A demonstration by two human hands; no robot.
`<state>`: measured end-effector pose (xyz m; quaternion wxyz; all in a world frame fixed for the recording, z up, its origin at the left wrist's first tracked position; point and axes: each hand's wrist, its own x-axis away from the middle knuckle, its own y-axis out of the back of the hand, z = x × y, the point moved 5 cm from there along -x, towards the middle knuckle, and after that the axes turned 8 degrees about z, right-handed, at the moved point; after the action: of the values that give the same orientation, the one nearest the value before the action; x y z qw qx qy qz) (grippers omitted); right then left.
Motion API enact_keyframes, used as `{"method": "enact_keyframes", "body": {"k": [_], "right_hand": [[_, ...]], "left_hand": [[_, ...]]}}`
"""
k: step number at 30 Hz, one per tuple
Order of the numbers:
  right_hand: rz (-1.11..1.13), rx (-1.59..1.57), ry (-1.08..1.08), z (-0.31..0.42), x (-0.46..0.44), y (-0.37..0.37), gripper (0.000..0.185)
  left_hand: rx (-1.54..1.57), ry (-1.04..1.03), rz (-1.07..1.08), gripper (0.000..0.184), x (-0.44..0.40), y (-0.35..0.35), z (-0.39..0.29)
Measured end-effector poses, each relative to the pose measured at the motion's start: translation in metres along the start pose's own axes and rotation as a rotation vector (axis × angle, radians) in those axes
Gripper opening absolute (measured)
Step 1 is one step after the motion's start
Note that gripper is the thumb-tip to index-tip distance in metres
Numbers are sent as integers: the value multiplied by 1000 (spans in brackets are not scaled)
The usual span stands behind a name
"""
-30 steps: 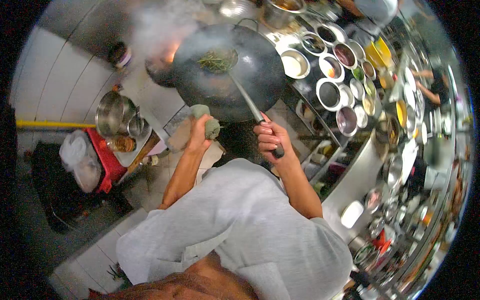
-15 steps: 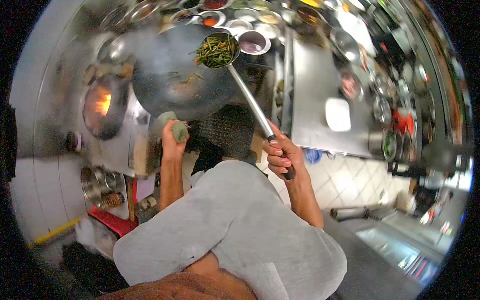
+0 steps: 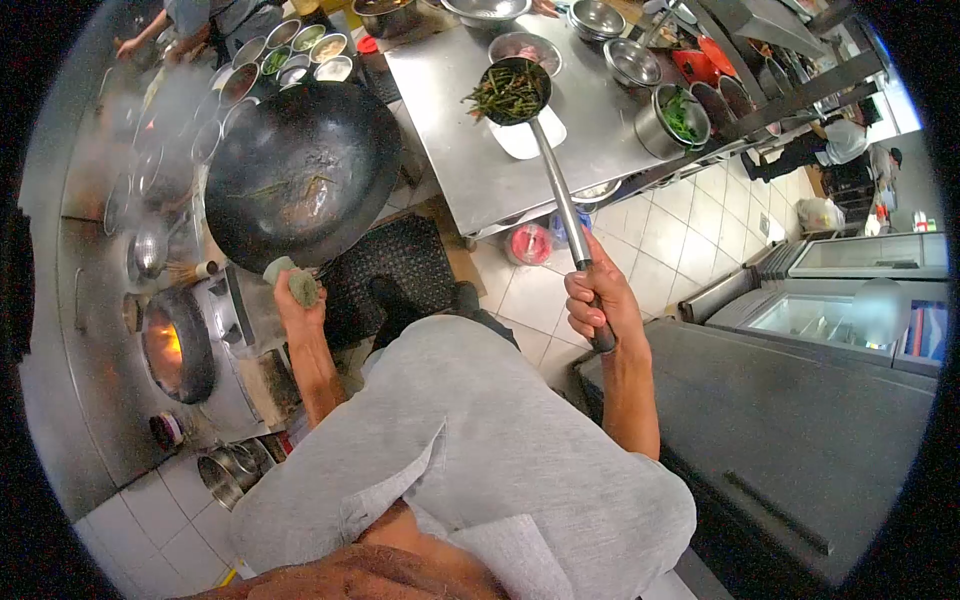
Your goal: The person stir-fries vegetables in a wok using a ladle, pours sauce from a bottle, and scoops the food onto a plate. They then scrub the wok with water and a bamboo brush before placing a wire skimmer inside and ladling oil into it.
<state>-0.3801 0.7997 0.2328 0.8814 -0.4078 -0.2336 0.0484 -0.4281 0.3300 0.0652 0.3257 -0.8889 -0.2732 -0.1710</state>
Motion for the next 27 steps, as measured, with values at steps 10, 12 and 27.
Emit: {"method": "enact_keyframes", "body": {"k": [10, 12, 27], "right_hand": [[-394, 702, -19, -38, -15, 28, 81], [-417, 687, 5, -47, -22, 26, 81], [-754, 1200, 6, -84, -35, -10, 74]], "left_hand": [[-77, 85, 49, 18, 6, -17, -24], [-95, 105, 90, 19, -5, -16, -31], [-249, 117, 200, 22, -63, -29, -90]]}}
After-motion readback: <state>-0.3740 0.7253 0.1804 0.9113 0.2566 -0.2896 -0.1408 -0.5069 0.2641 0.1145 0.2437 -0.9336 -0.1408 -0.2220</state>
